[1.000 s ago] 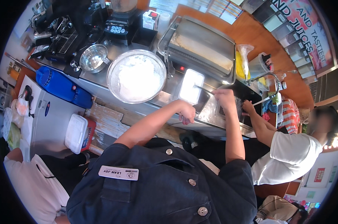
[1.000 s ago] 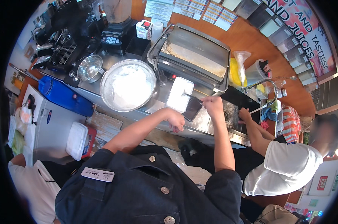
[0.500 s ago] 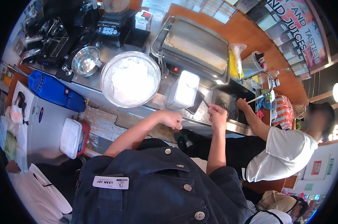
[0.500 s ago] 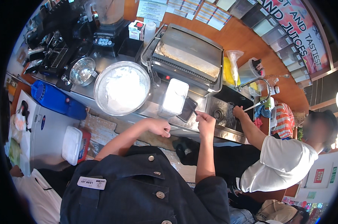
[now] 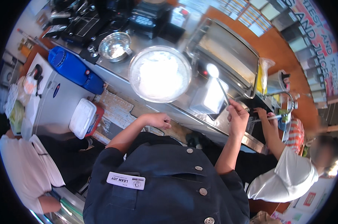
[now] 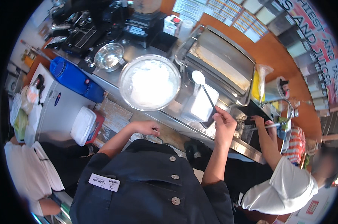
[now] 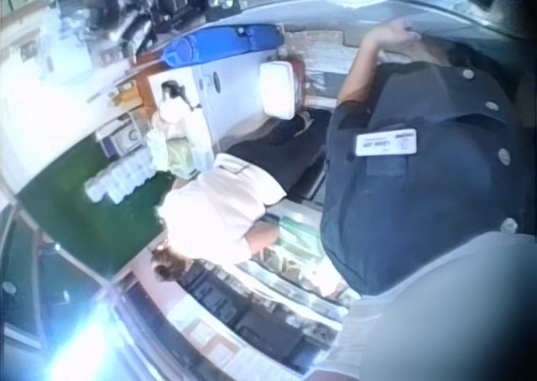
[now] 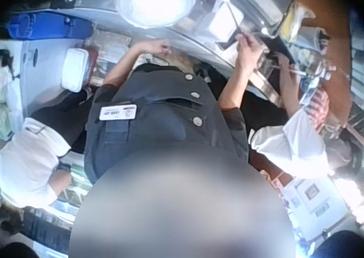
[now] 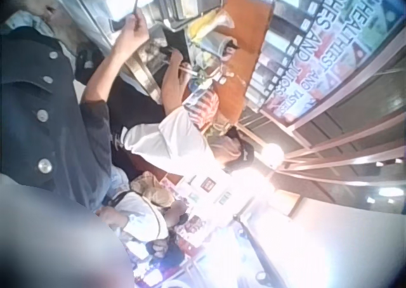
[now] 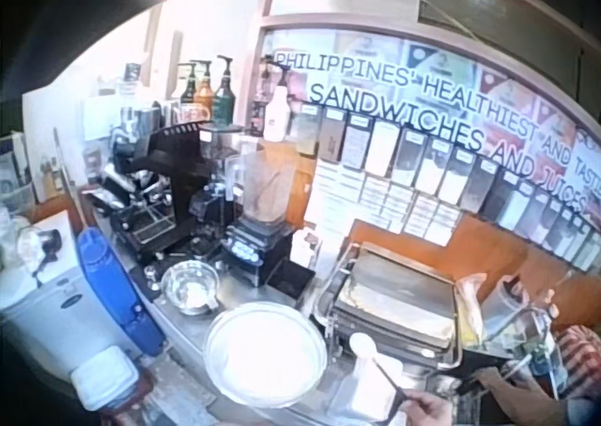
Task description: The person pours a white substance from a plastic bag into a metal bowl, then uses a spatula to spread the substance into a rectangular metal container. The person then wipes the counter with a blue cloth.
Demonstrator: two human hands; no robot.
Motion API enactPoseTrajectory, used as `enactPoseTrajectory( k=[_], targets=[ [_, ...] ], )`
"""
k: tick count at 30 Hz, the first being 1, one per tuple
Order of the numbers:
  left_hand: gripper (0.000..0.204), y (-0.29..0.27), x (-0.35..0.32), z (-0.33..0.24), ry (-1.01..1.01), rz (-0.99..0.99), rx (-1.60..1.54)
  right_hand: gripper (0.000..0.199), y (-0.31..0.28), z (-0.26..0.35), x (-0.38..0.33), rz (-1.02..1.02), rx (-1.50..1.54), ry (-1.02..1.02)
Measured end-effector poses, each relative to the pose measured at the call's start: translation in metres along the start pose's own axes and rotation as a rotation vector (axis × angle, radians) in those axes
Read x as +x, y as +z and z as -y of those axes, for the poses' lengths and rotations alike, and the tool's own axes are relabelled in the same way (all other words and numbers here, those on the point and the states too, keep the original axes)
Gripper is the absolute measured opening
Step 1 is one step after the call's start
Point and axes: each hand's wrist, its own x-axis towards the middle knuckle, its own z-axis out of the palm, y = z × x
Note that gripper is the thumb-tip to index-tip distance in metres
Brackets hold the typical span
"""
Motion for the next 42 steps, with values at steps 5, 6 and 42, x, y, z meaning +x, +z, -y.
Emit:
enactPoseTrajectory(
  k=[5, 6, 42],
  targets=[
    [0.022, 0.011, -0.025, 0.038, -0.16, -0.087, -0.22, 0.022, 0.086, -0.018, -0.014, -0.13, -0.721, -0.713],
    [0.021, 0.014, -0.028, 0.048, -0.187, -0.132, -0.299, 0.029, 0.099, -0.034, -0.015, -0.124, -0.884, -0.766],
    [0.087, 0.035, 0.076, -0.094, 0.355, -0.383, -0.718, 0.019, -0.006, -0.027, -0.003, -0.181, -0.85, -0.179]
  ],
)
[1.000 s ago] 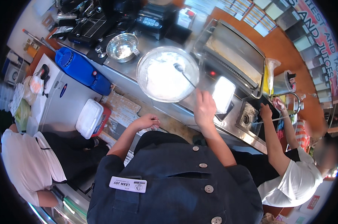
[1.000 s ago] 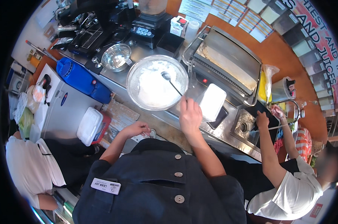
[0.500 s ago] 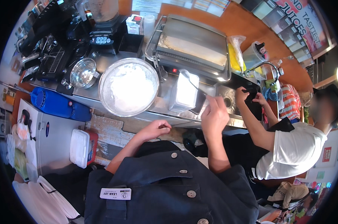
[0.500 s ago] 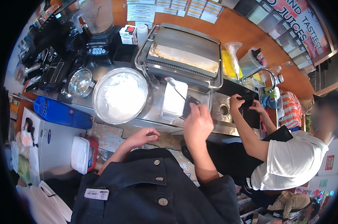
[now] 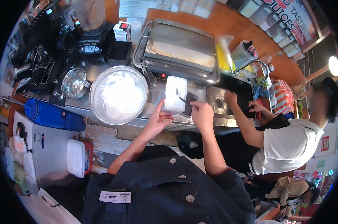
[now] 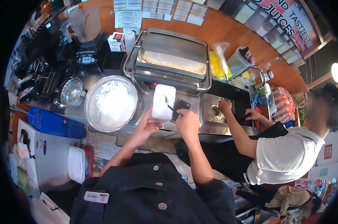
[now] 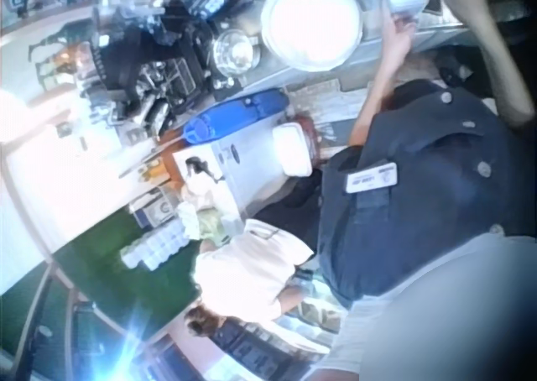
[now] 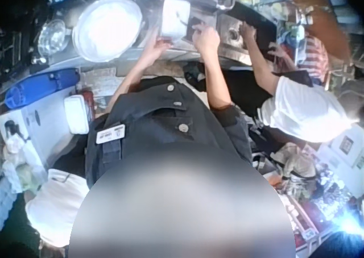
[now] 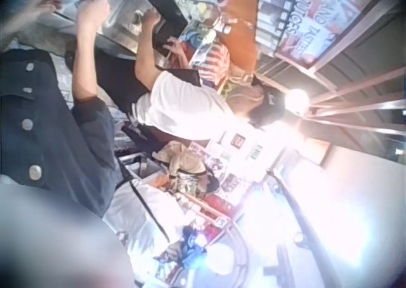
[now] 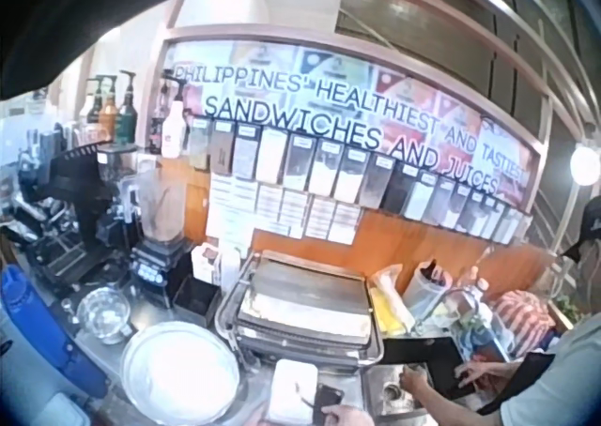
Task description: The person pours a white substance from a plastic bag into a metal bowl, then uses a spatula to spread the substance into a rectangular metal container. The person then wipes the counter with a blue cloth.
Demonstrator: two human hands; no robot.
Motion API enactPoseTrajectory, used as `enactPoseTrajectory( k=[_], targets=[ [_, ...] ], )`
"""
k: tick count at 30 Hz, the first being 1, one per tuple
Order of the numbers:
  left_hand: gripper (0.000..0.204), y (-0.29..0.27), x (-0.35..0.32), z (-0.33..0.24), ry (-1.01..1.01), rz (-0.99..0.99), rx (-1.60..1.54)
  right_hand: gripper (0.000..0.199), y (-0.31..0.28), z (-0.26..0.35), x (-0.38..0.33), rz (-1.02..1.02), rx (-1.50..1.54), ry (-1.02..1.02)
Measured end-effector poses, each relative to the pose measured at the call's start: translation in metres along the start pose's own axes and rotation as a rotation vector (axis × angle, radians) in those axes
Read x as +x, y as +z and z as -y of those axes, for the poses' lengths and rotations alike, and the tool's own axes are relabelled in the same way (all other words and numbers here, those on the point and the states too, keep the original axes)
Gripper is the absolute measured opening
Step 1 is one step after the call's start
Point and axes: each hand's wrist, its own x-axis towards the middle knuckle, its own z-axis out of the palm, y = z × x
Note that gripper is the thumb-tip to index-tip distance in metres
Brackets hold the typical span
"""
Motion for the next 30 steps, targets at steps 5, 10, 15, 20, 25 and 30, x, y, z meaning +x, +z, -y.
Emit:
enactPoseTrajectory(
  k=[5, 10, 15, 20, 25, 30],
  targets=[
    [0.086, -0.002, -0.003, -0.007, -0.023, 0.01, 0.018, 0.024, 0.006, -0.029, 0.008, 0.123, 0.355, 0.279],
    [0.084, 0.001, -0.003, 0.0, 0.026, -0.021, 0.016, 0.023, 0.006, -0.029, 0.003, 0.045, 0.351, 0.276],
    [0.082, 0.002, -0.004, 0.0, 0.041, -0.044, 0.018, 0.023, -0.003, -0.036, -0.005, -0.009, 0.389, 0.27],
    [0.078, 0.008, -0.005, -0.003, 0.045, -0.083, -0.022, 0.022, -0.011, -0.037, -0.014, -0.027, 0.546, 0.268],
    [0.073, 0.007, -0.002, 0.003, 0.06, -0.119, -0.086, 0.023, 0.001, -0.048, -0.024, -0.021, 0.592, 0.263],
    [0.073, 0.008, -0.005, 0.004, 0.054, -0.138, -0.053, 0.022, 0.005, -0.047, -0.029, 0.001, 0.64, 0.319]
  ],
)
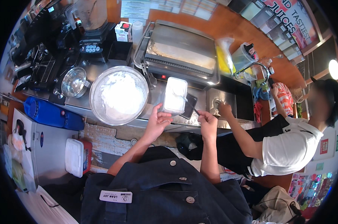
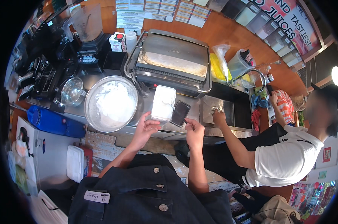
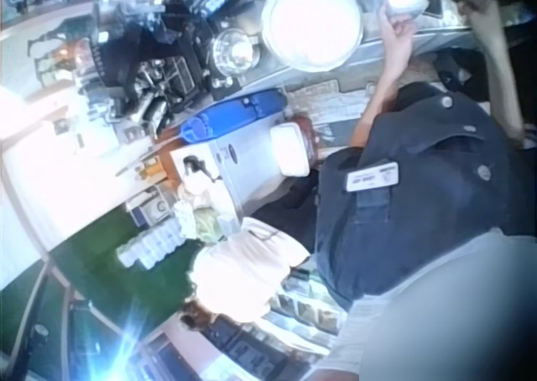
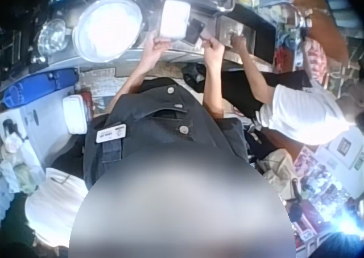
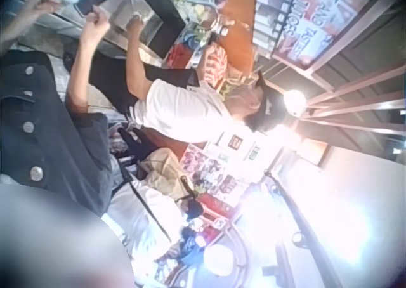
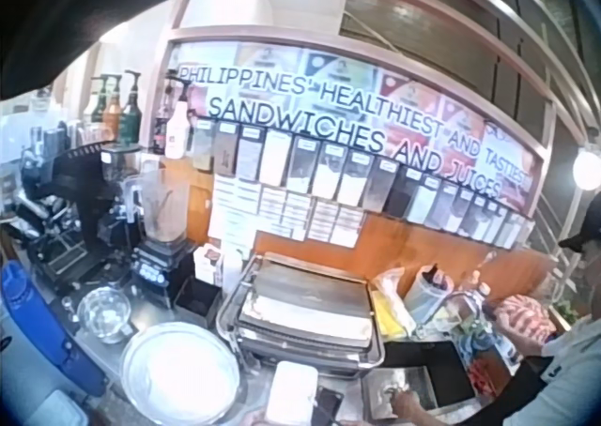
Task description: The person pours a white substance from a plastic bag into a metal bowl, then uses a spatula to spread the substance into a rectangular metal container. The person then wipes the counter with a blue cloth.
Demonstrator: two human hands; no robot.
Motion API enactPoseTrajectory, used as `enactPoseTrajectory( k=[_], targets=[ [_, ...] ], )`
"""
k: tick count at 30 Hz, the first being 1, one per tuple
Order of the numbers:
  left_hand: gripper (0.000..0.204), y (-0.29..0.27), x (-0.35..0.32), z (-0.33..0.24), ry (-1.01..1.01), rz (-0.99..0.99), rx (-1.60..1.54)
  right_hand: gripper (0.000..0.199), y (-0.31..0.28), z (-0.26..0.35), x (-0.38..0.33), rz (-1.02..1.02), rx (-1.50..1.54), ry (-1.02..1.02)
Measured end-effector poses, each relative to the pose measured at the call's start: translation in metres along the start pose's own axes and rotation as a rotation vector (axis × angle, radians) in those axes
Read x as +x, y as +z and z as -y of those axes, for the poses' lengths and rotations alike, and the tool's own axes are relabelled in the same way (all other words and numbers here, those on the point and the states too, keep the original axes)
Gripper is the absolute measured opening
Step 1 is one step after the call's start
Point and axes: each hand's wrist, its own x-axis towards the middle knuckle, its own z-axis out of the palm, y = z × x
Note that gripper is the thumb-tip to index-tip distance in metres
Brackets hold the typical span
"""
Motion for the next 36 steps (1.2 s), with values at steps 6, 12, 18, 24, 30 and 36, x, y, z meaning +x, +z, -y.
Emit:
enactPoseTrajectory(
  k=[6, 12, 18, 24, 30, 36],
  targets=[
    [0.073, -0.014, -0.008, 0.006, -0.084, -0.088, 0.005, 0.021, 0.0, 0.014, 0.0, 0.022, 0.063, -0.003],
    [0.071, -0.026, -0.018, 0.007, -0.149, -0.124, 0.063, 0.02, 0.02, 0.059, -0.007, 0.114, 0.152, -0.062],
    [0.066, -0.037, -0.021, 0.006, -0.214, -0.187, 0.019, 0.025, 0.116, 0.078, -0.029, 0.129, -0.287, -0.614],
    [0.062, -0.055, -0.02, 0.025, -0.156, -0.223, -0.133, 0.038, 0.172, 0.043, -0.025, 0.203, -0.768, -1.064],
    [0.055, -0.063, -0.021, 0.033, -0.231, -0.253, -0.075, 0.037, 0.17, 0.04, -0.014, 0.183, -0.682, -1.183],
    [0.055, -0.06, -0.015, 0.03, -0.327, -0.246, -0.085, 0.036, 0.162, 0.029, -0.02, 0.094, -0.558, -1.132]
  ],
)
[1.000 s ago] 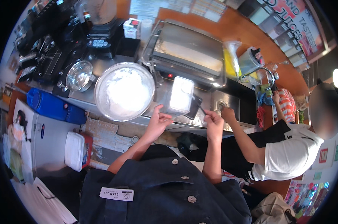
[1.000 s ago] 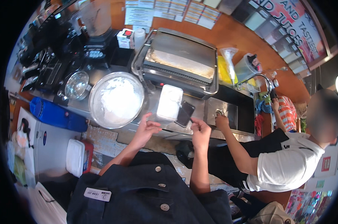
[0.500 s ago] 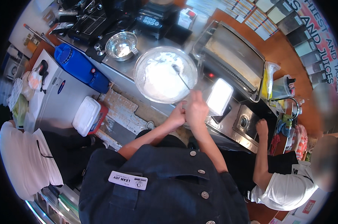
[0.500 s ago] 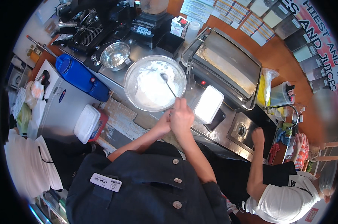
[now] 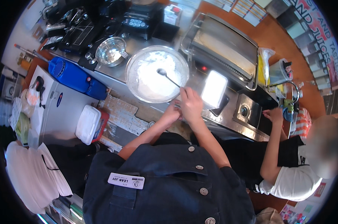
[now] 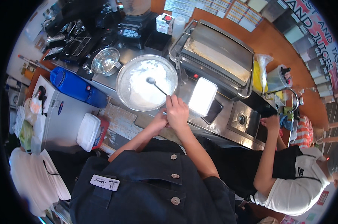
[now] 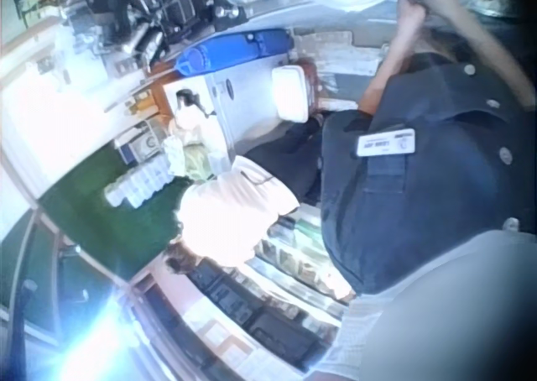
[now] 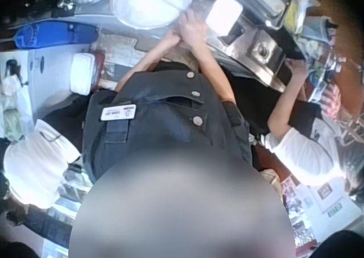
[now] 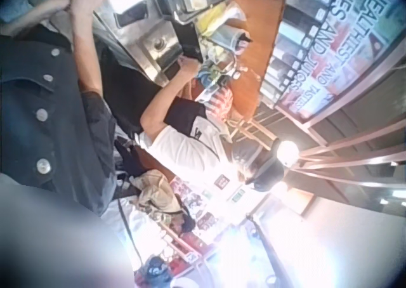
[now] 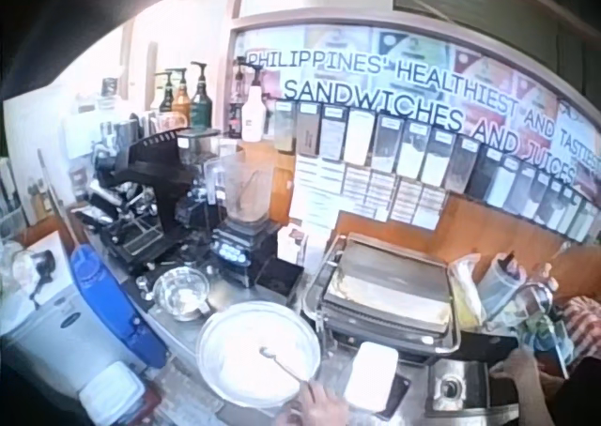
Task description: The person pours a white substance from a plastic bag into a metal bowl, then uses a spatula to spread the substance into a rectangular metal container. The person then wipes the counter with a blue cloth.
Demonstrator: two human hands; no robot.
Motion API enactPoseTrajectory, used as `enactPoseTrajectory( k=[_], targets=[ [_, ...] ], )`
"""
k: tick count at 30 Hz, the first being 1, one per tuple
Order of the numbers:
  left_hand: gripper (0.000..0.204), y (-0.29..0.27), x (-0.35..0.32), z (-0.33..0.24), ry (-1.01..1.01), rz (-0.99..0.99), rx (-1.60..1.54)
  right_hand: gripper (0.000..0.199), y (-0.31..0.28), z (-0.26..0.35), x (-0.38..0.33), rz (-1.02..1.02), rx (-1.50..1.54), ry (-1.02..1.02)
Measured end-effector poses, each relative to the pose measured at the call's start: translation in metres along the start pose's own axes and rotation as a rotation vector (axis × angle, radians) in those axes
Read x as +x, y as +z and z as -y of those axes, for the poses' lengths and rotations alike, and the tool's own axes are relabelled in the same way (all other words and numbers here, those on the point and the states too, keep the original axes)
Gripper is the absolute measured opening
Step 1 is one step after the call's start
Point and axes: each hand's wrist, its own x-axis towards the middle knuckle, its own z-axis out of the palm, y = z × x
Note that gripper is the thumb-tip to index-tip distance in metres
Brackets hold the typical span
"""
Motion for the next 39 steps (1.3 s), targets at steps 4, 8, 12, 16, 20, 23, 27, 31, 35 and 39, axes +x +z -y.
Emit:
enactPoseTrajectory(
  k=[4, 8, 12, 16, 20, 23, 27, 31, 35, 39],
  targets=[
    [0.054, 0.008, 0.003, -0.002, -0.021, 0.01, 0.056, 0.034, -0.027, -0.002, 0.003, -0.038, 0.033, 0.157],
    [0.058, 0.02, -0.006, -0.01, -0.034, 0.061, 0.127, 0.026, -0.104, -0.009, 0.009, -0.144, -0.131, 0.315],
    [0.069, 0.033, -0.017, -0.018, 0.027, 0.183, 0.091, 0.023, -0.135, -0.031, -0.007, -0.037, -0.364, 0.412],
    [0.085, 0.043, -0.013, -0.014, 0.149, 0.322, 0.079, 0.012, -0.125, -0.036, -0.009, 0.108, -0.465, 0.418],
    [0.088, 0.05, -0.014, -0.015, 0.218, 0.338, 0.112, 0.012, -0.118, -0.038, 0.003, 0.352, -0.36, 0.618],
    [0.089, 0.053, -0.014, -0.021, 0.252, 0.331, 0.147, 0.018, -0.114, -0.057, -0.001, 0.237, -0.082, 0.805],
    [0.09, 0.052, -0.005, -0.02, 0.277, 0.332, 0.236, 0.022, -0.108, -0.092, -0.021, 0.182, 0.138, 0.894],
    [0.091, 0.052, -0.007, -0.019, 0.286, 0.327, 0.205, 0.024, -0.098, -0.105, -0.038, 0.086, 0.506, 1.132],
    [0.089, 0.054, -0.008, -0.015, 0.291, 0.327, 0.158, 0.021, -0.094, -0.093, -0.045, 0.027, 0.534, 1.234],
    [0.091, 0.052, -0.009, -0.018, 0.255, 0.329, 0.144, 0.02, -0.093, -0.076, -0.046, 0.014, 0.505, 1.2]
  ],
)
